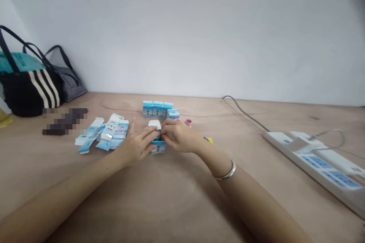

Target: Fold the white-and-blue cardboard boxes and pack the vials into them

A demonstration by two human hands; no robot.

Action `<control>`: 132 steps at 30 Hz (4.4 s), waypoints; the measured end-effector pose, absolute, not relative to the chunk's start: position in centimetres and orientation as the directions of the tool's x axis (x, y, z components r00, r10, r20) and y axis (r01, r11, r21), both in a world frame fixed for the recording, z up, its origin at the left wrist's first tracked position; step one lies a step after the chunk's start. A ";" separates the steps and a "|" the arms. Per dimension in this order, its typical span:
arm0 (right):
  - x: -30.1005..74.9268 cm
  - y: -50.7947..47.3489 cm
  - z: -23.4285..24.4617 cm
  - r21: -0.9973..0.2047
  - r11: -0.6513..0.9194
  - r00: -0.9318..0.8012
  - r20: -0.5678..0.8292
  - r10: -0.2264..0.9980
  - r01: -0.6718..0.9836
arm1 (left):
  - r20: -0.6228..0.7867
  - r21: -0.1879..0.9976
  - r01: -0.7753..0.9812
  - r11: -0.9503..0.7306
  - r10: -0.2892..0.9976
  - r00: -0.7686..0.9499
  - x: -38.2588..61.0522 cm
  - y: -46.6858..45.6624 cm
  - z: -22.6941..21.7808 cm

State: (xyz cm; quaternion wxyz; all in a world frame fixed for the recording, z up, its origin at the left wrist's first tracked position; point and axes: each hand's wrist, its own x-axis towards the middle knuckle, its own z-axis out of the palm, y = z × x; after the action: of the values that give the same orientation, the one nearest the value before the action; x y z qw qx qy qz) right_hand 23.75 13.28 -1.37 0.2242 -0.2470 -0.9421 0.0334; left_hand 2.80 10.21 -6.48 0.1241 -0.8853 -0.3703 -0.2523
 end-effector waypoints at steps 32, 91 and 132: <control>22.6 11.8 -1.9 0.247 0.791 -0.800 0.411 0.438 0.560 | 0.537 0.127 0.659 -0.741 0.610 0.583 2.4 10.8 -5.6; 32.2 10.7 -0.9 -0.305 0.369 -0.300 0.250 0.921 0.878 | 0.527 0.191 0.683 -0.705 0.661 0.534 2.2 10.4 -4.8; 30.1 10.8 -2.6 -0.460 0.535 -0.215 0.581 0.785 0.708 | 0.486 0.176 0.662 -0.729 0.649 0.585 3.0 9.8 -5.6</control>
State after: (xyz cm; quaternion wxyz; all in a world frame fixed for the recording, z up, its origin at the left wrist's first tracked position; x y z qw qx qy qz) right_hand 30.12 10.83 -2.63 0.4028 -0.4796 -0.7781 0.0473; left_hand 3.03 9.84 -5.58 0.0118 -0.8901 -0.3682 -0.2683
